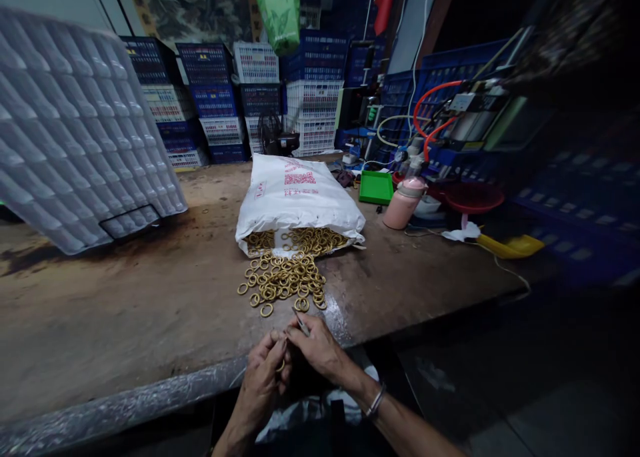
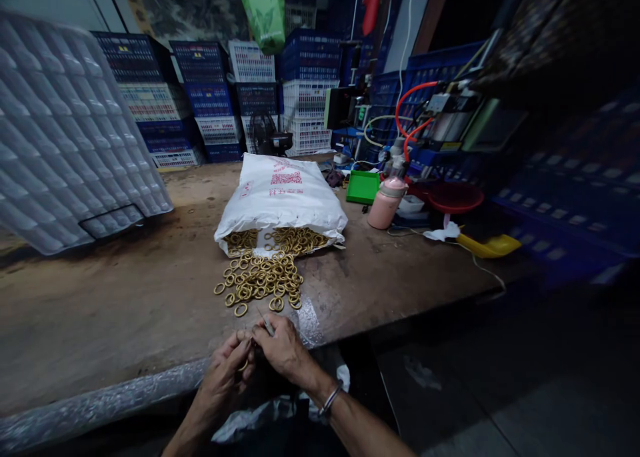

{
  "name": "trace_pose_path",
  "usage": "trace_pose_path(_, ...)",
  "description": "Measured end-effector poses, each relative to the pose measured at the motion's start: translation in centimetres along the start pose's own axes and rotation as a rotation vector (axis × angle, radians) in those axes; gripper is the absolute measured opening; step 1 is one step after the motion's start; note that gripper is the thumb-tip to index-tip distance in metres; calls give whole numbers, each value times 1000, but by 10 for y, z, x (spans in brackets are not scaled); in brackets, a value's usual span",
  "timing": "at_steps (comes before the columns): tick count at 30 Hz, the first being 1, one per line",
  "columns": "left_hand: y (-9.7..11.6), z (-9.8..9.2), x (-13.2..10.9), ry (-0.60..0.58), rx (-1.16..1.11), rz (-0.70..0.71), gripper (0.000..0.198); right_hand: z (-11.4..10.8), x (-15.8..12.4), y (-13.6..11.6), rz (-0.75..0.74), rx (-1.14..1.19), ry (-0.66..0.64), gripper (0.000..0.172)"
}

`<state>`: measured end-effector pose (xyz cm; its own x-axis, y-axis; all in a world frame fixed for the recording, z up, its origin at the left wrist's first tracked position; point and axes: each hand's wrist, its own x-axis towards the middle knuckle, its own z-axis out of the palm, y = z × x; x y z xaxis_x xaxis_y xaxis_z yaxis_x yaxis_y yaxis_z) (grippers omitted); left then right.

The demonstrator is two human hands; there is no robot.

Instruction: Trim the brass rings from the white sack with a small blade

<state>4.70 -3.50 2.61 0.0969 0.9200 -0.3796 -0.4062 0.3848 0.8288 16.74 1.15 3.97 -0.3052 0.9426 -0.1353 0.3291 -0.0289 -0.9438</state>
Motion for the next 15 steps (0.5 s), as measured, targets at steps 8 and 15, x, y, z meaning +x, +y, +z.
trace_pose_path(8,0,2,0,3,-63,4,28,-4,-1,12,-60,-114,23,17)
trace_pose_path(15,-6,1,4,39,-55,53,34,-1,-13,34,-297,-548,-32,25)
